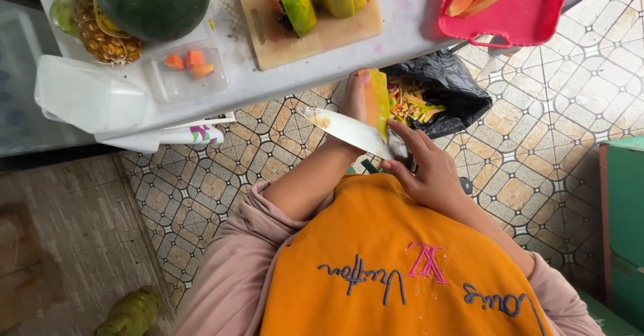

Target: Peeling and slicing papayas on a cutting board using a knife.

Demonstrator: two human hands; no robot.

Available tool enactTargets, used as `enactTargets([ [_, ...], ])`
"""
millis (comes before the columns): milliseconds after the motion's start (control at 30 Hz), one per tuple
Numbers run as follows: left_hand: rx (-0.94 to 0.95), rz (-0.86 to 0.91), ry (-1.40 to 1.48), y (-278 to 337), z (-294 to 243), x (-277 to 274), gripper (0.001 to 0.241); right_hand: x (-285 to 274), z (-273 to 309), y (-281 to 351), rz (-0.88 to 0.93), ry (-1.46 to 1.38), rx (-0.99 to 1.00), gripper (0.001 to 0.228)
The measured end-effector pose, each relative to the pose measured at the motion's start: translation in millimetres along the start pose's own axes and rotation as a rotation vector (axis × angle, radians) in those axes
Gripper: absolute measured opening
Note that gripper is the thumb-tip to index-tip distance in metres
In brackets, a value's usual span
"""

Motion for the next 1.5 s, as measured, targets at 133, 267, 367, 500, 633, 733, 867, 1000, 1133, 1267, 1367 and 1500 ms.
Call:
enactTargets([
  [133,-0.021,0.031,-0.018,12.9,-1.3,10.2,0.04,-3.0,0.2,-1.4,-0.038,0.012,-0.003,0.061],
  [267,0.024,0.072,-0.015,34.6,-13.7,23.7,0.034,-9.9,-5.1,-2.6,-0.018,-0.065,0.083,0.057],
  [367,0.004,0.134,-0.018,41.3,-12.1,30.1,0.037,-10.2,-13.3,-1.1,0.003,-0.163,0.135,0.061],
  [500,-0.099,0.24,0.017,36.7,9.1,33.8,0.039,-5.9,-27.6,2.9,0.002,-0.232,0.16,0.063],
  [633,-0.113,0.325,0.006,54.8,2.9,42.6,0.037,-12.9,-27.7,2.6,-0.037,-0.156,0.127,0.056],
  [733,-0.13,0.389,0.0,61.8,2.3,49.0,0.037,-15.3,-30.0,2.7,-0.072,-0.176,0.119,0.054],
  [867,-0.114,0.419,0.012,55.4,9.0,42.9,0.035,-22.5,-25.8,-0.2,-0.105,-0.169,0.095,0.052],
  [1000,-0.066,0.495,0.034,54.9,4.6,47.4,0.033,-23.4,-28.7,-0.7,-0.106,-0.221,0.121,0.058],
  [1133,-0.086,0.496,0.032,57.9,6.0,47.0,0.032,-24.7,-24.1,-3.5,-0.103,-0.196,0.101,0.059],
  [1267,-0.132,0.505,0.034,62.2,11.6,46.0,0.03,-24.4,-25.3,-1.5,-0.13,-0.185,0.109,0.058],
  [1367,-0.158,0.508,0.039,66.1,14.0,44.0,0.029,-26.0,-25.9,-1.5,-0.133,-0.194,0.126,0.057],
  [1500,-0.196,0.515,0.046,72.4,15.1,43.3,0.027,-27.6,-32.7,-0.8,-0.137,-0.232,0.16,0.054],
])
Point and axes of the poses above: each hand's wrist, its own y-axis away from the middle knuckle, its own x-axis out of the palm, z = x × y, the point moved 8 cm from there along -y, towards the middle knuckle, and after that the axes turned 6 degrees about -x, right-handed, at the moved point
